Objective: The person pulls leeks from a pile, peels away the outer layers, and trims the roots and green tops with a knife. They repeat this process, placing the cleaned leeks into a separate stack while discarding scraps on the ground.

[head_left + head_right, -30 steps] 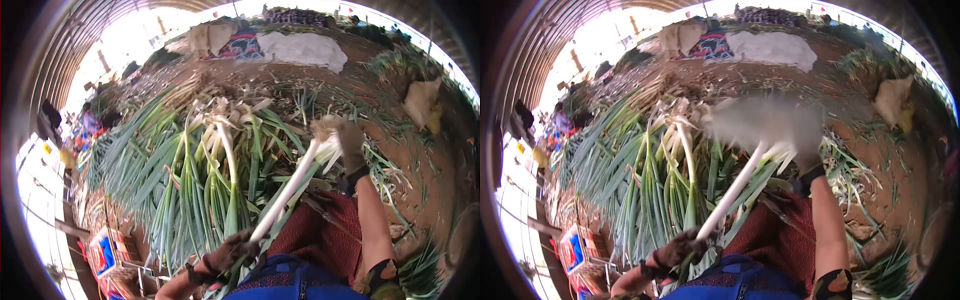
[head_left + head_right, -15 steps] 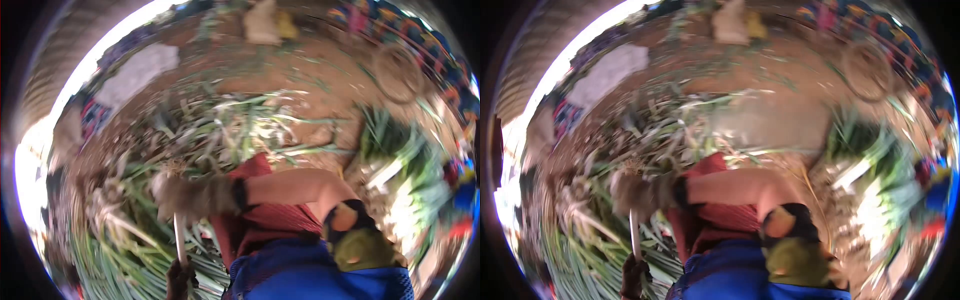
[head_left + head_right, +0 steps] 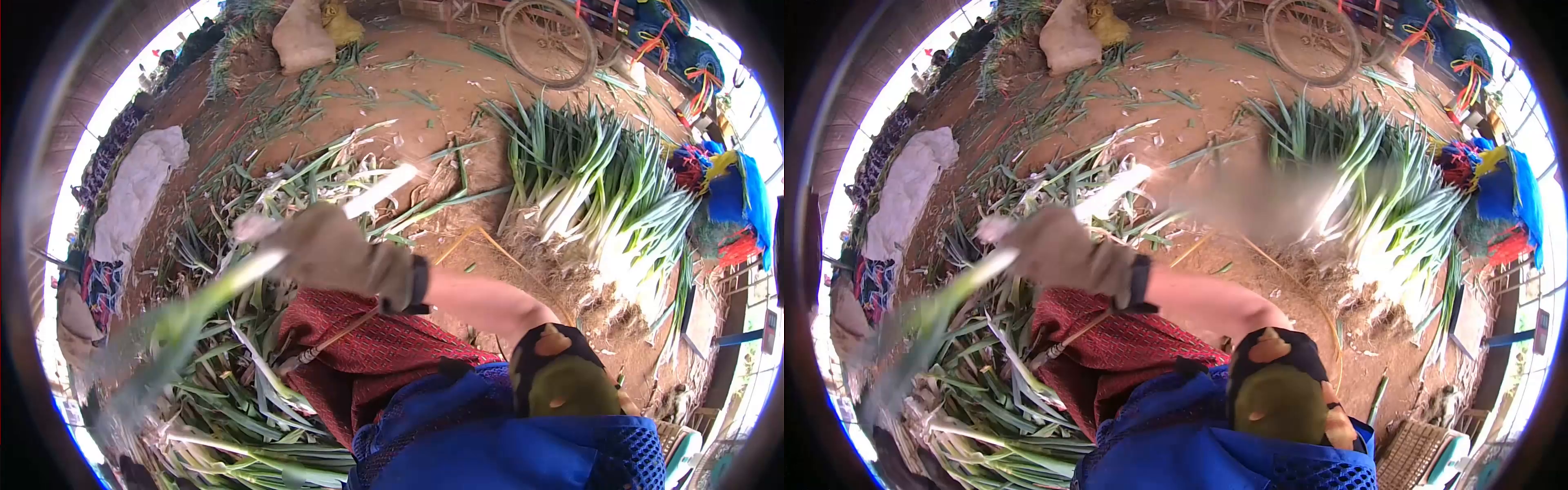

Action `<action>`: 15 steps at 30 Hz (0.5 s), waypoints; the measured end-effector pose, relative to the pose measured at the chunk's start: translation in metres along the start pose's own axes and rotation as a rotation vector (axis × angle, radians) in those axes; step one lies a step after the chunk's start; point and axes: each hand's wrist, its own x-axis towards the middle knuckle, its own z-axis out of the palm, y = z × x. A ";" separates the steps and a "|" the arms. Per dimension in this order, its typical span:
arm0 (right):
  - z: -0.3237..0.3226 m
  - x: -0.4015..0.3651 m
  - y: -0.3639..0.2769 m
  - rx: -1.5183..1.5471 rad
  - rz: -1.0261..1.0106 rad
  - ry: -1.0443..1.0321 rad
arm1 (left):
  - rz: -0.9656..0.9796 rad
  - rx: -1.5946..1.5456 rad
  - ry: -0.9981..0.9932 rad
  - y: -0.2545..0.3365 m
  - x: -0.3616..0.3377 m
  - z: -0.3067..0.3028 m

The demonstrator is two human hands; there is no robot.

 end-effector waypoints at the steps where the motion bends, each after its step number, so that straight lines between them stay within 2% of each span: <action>1: -0.008 -0.013 0.027 0.105 -0.061 0.212 | 0.011 0.102 0.121 -0.001 -0.006 -0.003; 2: -0.026 -0.024 0.046 0.125 0.011 0.169 | 0.020 0.204 0.242 0.000 -0.007 -0.005; 3: -0.040 -0.036 0.055 0.247 0.365 0.125 | 0.048 0.129 0.186 0.033 0.027 -0.008; 4: -0.039 -0.052 0.082 0.162 0.330 0.275 | 0.052 0.062 0.157 0.034 0.025 0.001; 5: -0.043 -0.068 0.114 0.613 0.601 0.329 | 0.059 -0.003 0.126 0.033 0.019 0.016; 6: -0.055 -0.077 0.131 1.007 0.618 0.556 | -0.002 -0.096 0.114 0.031 0.014 0.030; 7: -0.059 -0.093 0.156 0.919 0.549 0.667 | 0.044 -0.124 0.000 0.025 0.011 0.035; 8: -0.081 -0.110 0.167 0.805 0.723 0.658 | -0.045 -0.174 -0.049 0.027 0.011 0.038; 9: -0.084 -0.141 0.237 0.762 0.673 0.745 | -0.134 -0.223 -0.096 0.029 0.008 0.044; 10: -0.087 -0.171 0.305 0.714 0.623 0.827 | -0.132 -0.205 -0.097 0.023 -0.001 0.054; 11: -0.121 -0.160 0.243 0.117 1.073 0.687 | -0.131 -0.186 -0.097 0.006 -0.022 0.068; 12: -0.139 -0.175 0.248 -0.098 1.148 0.604 | -0.135 -0.165 -0.098 -0.014 -0.047 0.083; 13: -0.148 -0.184 0.235 -0.291 1.314 0.574 | -0.220 -0.171 -0.149 -0.036 -0.079 0.096; 15: -0.158 -0.217 0.269 0.121 1.075 0.741 | -0.395 -0.181 -0.256 -0.083 -0.159 0.120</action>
